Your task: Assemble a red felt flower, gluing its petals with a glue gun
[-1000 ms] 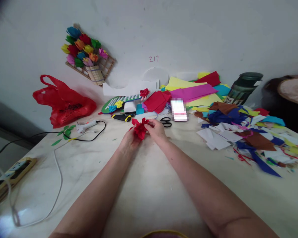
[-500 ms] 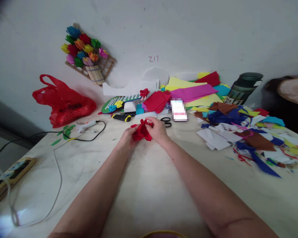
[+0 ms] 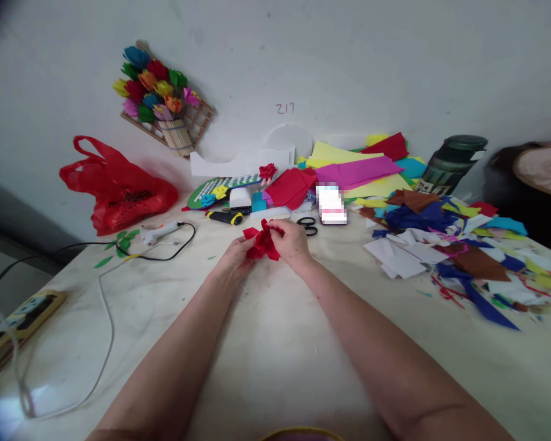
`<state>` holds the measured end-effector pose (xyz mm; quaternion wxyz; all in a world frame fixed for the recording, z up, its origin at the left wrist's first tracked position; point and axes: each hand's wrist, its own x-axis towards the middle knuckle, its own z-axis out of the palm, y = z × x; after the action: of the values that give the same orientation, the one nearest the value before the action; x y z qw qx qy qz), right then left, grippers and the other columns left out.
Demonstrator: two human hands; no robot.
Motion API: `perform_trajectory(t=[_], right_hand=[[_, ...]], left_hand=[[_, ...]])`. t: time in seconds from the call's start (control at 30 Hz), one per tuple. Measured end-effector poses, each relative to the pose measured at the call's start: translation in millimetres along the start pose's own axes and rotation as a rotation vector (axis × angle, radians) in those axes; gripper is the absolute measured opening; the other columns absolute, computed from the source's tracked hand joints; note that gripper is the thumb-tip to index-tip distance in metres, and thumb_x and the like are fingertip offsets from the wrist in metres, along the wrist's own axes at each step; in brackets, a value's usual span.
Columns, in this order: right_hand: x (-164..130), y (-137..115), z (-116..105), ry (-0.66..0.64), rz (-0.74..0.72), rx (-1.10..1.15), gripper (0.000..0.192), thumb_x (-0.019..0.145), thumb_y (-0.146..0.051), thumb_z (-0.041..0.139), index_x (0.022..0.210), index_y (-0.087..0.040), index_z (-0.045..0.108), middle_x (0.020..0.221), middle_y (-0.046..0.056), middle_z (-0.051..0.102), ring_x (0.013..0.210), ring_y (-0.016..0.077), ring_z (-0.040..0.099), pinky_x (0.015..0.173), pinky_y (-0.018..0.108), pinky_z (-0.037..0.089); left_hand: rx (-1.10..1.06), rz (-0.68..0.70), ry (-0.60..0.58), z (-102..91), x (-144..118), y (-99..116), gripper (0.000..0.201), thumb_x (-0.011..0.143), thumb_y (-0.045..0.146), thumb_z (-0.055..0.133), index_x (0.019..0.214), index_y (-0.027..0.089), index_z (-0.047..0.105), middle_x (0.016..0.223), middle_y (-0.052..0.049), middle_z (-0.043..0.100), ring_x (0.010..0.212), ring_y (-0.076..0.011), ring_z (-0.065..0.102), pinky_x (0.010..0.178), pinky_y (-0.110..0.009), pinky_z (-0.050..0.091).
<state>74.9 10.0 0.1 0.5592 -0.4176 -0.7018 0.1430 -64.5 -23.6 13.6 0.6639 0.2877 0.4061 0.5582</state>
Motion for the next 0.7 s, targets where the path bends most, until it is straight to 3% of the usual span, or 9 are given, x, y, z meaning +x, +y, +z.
perform_trajectory(t=[0.2,0.4,0.7], right_hand=[[1.2,-4.7,-4.3,0.013,-0.010,-0.057,0.017,0.076,-0.021,0.054,0.080,-0.020,0.070,0.098,0.008,0.067,0.086,0.0201,0.064,0.063,0.031,0.054],[3.2,-2.3,-3.8,0.065,-0.010,-0.129,0.009,0.074,-0.022,0.059,0.069,-0.021,0.067,0.106,0.009,0.065,0.098,0.0247,0.061,0.081,0.042,0.052],[5.4,0.4,-3.5,0.000,0.172,-0.018,0.006,0.071,-0.022,0.062,0.068,-0.020,0.066,0.106,0.008,0.064,0.099,0.0234,0.061,0.073,0.036,0.053]], left_hand=[[-0.014,0.088,0.012,-1.1,4.8,-6.0,0.032,0.051,0.025,0.086,0.072,0.011,0.066,0.065,-0.005,0.066,0.057,-0.0146,0.060,0.058,-0.028,0.049],[0.072,0.186,-0.036,-5.0,7.2,-10.8,0.040,0.048,0.036,0.086,0.074,0.012,0.067,0.066,-0.003,0.066,0.057,-0.0120,0.058,0.059,-0.024,0.045],[0.218,0.253,-0.084,-4.7,3.2,-7.5,0.043,0.055,0.046,0.081,0.075,0.012,0.064,0.061,0.001,0.060,0.055,-0.0090,0.052,0.055,-0.021,0.038]])
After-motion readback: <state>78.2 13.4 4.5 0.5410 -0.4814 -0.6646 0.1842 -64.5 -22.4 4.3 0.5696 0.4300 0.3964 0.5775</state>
